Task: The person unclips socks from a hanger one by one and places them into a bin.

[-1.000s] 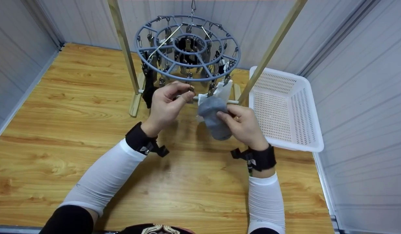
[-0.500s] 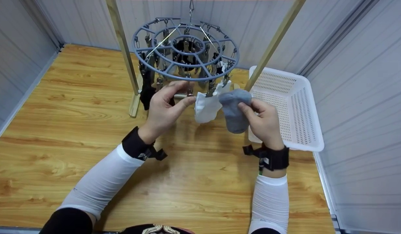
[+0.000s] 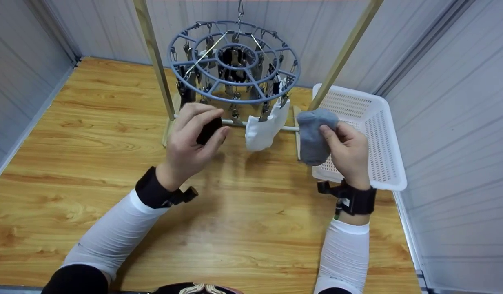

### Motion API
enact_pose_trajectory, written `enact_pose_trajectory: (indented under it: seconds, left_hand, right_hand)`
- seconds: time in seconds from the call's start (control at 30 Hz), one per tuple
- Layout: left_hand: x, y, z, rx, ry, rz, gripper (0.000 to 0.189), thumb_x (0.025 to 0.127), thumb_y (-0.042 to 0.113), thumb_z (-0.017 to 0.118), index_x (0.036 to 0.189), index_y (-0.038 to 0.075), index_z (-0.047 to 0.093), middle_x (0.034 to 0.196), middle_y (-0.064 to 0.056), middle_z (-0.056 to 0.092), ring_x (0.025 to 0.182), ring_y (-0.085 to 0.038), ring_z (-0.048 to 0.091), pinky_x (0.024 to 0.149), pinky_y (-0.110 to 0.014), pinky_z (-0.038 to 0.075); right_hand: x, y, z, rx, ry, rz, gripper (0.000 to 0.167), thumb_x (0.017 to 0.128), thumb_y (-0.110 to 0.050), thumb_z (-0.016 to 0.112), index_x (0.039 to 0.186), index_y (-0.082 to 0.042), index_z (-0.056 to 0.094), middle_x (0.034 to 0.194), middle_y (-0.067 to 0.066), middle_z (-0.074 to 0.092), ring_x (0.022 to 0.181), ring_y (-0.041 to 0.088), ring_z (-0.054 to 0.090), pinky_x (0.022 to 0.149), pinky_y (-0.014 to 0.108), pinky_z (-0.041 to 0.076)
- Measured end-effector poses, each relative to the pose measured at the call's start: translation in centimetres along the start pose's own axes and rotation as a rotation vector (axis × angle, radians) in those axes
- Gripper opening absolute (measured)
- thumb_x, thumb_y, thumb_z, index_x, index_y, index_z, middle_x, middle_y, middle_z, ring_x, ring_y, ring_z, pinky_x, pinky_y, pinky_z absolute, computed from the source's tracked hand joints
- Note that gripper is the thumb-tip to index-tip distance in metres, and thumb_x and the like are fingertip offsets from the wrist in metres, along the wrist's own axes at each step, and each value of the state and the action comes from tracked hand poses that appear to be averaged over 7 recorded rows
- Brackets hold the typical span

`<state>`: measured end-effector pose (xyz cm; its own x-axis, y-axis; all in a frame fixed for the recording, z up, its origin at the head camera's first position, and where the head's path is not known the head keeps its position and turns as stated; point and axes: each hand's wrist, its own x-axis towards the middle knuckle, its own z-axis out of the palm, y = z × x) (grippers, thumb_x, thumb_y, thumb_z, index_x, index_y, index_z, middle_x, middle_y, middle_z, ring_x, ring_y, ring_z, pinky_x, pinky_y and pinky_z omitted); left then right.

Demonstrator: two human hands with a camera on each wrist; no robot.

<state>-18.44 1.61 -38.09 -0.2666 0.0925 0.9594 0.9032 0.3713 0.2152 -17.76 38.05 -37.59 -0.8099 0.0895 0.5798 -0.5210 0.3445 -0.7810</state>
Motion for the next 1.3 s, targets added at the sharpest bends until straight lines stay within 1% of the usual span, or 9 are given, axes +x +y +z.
enact_pose_trajectory:
  seconds: [0.1, 0.23, 0.4, 0.53, 0.73, 0.97, 1.13, 1.2, 1.3]
  left_hand:
    - [0.6, -0.8, -0.6, 0.089, 0.022, 0.064, 0.033, 0.098, 0.011, 0.086, 0.127, -0.003, 0.077, 0.123, -0.018, 0.075, 0.116, -0.032, 0.069, 0.109, -0.041, 0.055]
    - [1.2, -2.2, -1.2, 0.210, 0.017, 0.062, 0.034, 0.100, 0.016, 0.083, 0.130, 0.000, 0.077, 0.133, -0.017, 0.075, 0.128, -0.034, 0.066, 0.119, -0.049, 0.049]
    - [1.2, -3.2, -1.4, 0.278, -0.029, 0.030, 0.031, 0.106, 0.019, 0.077, 0.132, 0.003, 0.079, 0.135, -0.015, 0.075, 0.135, -0.034, 0.065, 0.126, -0.054, 0.041]
    - [1.1, -3.6, -1.3, 0.299, -0.065, 0.037, 0.029, 0.109, 0.019, 0.073, 0.134, 0.005, 0.078, 0.134, -0.012, 0.076, 0.133, -0.032, 0.067, 0.127, -0.054, 0.040]
    - [1.3, -4.0, -1.0, 0.303, -0.059, 0.079, 0.024, 0.109, 0.015, 0.073, 0.130, 0.005, 0.079, 0.127, -0.010, 0.078, 0.121, -0.031, 0.070, 0.125, -0.052, 0.044]
    - [1.7, -4.2, -0.6, 0.272, -0.027, 0.093, 0.019, 0.110, 0.011, 0.070, 0.123, 0.004, 0.082, 0.118, -0.011, 0.079, 0.112, -0.031, 0.072, 0.122, -0.051, 0.047]
    - [1.7, -4.1, -0.4, 0.253, -0.041, 0.080, 0.018, 0.111, 0.009, 0.069, 0.121, 0.002, 0.082, 0.118, -0.011, 0.078, 0.111, -0.031, 0.071, 0.121, -0.050, 0.048]
    - [1.7, -4.0, -0.5, 0.256, -0.047, 0.077, 0.017, 0.111, 0.008, 0.069, 0.120, 0.002, 0.082, 0.118, -0.011, 0.078, 0.111, -0.031, 0.071, 0.120, -0.050, 0.049]
    - [1.7, -4.0, -0.5, 0.260, -0.045, 0.078, 0.017, 0.111, 0.009, 0.069, 0.120, 0.002, 0.082, 0.118, -0.011, 0.078, 0.111, -0.031, 0.071, 0.120, -0.050, 0.049]
  right_hand:
    - [0.2, 0.6, -0.8, 0.057, 0.049, 0.053, 0.016, 0.101, 0.006, 0.077, 0.104, 0.022, 0.076, 0.085, 0.006, 0.081, 0.070, 0.008, 0.069, 0.062, 0.019, 0.054]
    - [0.4, 1.3, -1.9, 0.061, 0.078, 0.102, 0.018, 0.101, 0.004, 0.078, 0.108, 0.020, 0.078, 0.086, 0.008, 0.082, 0.070, 0.010, 0.072, 0.063, 0.019, 0.056]
    - [1.0, 1.9, -3.2, -0.082, 0.089, 0.141, 0.020, 0.103, -0.001, 0.077, 0.107, 0.018, 0.078, 0.076, 0.000, 0.078, 0.063, 0.008, 0.066, 0.057, 0.019, 0.052]
    - [1.9, 2.3, -4.2, -0.226, 0.071, 0.190, 0.024, 0.105, -0.008, 0.078, 0.106, 0.016, 0.079, 0.072, -0.008, 0.073, 0.060, 0.003, 0.061, 0.055, 0.017, 0.049]
    - [3.9, 3.5, -6.0, -0.376, -0.063, 0.296, 0.029, 0.106, -0.016, 0.078, 0.096, 0.011, 0.075, 0.069, -0.015, 0.067, 0.060, 0.000, 0.054, 0.054, 0.014, 0.045]
    - [5.7, 6.2, -7.4, -0.458, -0.233, 0.395, 0.042, 0.109, -0.028, 0.074, 0.085, 0.005, 0.063, 0.066, -0.012, 0.060, 0.058, 0.004, 0.051, 0.050, 0.019, 0.044]
    - [6.0, 8.1, -7.8, -0.613, -0.357, 0.415, 0.050, 0.111, -0.039, 0.069, 0.080, -0.001, 0.057, 0.066, -0.005, 0.053, 0.059, 0.011, 0.048, 0.050, 0.027, 0.042]
    - [6.2, 8.7, -7.7, -0.638, -0.408, 0.421, 0.050, 0.112, -0.039, 0.068, 0.079, -0.005, 0.055, 0.065, -0.005, 0.050, 0.058, 0.012, 0.045, 0.050, 0.029, 0.039]
    - [6.6, 9.3, -7.2, -0.629, -0.473, 0.436, 0.048, 0.113, -0.035, 0.067, 0.077, -0.007, 0.052, 0.064, -0.005, 0.047, 0.056, 0.011, 0.043, 0.049, 0.029, 0.037]
